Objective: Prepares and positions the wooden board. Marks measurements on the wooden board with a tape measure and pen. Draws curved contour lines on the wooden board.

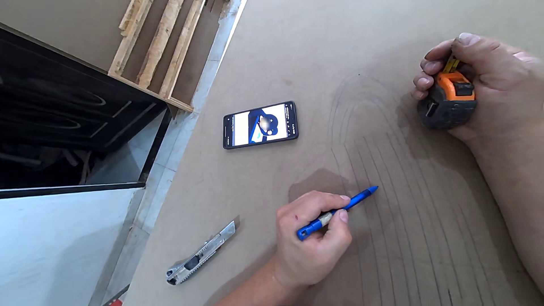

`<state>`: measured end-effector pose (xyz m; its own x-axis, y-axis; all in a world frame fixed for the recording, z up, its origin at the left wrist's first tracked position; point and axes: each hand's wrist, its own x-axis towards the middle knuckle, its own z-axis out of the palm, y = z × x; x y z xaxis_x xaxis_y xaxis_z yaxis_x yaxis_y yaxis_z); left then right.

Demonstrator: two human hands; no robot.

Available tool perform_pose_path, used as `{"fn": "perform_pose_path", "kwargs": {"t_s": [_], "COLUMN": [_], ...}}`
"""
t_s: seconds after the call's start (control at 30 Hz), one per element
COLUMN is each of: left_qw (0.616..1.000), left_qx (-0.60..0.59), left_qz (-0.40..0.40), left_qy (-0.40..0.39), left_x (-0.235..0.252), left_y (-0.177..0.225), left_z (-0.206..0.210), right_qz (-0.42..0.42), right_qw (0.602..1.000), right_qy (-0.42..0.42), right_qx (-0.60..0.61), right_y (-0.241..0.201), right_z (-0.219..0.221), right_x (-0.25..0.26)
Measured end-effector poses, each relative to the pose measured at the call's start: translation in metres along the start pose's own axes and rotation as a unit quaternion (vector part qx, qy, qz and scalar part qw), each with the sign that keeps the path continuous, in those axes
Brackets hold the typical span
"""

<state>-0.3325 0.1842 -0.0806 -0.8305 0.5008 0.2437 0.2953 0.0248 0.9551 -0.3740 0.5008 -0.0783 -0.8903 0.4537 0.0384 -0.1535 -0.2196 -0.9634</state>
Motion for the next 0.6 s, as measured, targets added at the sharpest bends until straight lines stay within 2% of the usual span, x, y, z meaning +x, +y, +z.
{"fn": "perform_pose_path", "kwargs": {"t_s": [0.6], "left_qw": [1.000], "left_qx": [0.009], "left_qz": [0.003], "left_qy": [-0.011], "left_x": [-0.0012], "left_y": [-0.0031], "left_z": [-0.0018], "right_qz": [0.005], "right_qw": [0.999], "right_qy": [-0.008], "right_qx": [0.038], "right_y": [-0.0007], "right_z": [0.0003], "right_x": [0.0020]}}
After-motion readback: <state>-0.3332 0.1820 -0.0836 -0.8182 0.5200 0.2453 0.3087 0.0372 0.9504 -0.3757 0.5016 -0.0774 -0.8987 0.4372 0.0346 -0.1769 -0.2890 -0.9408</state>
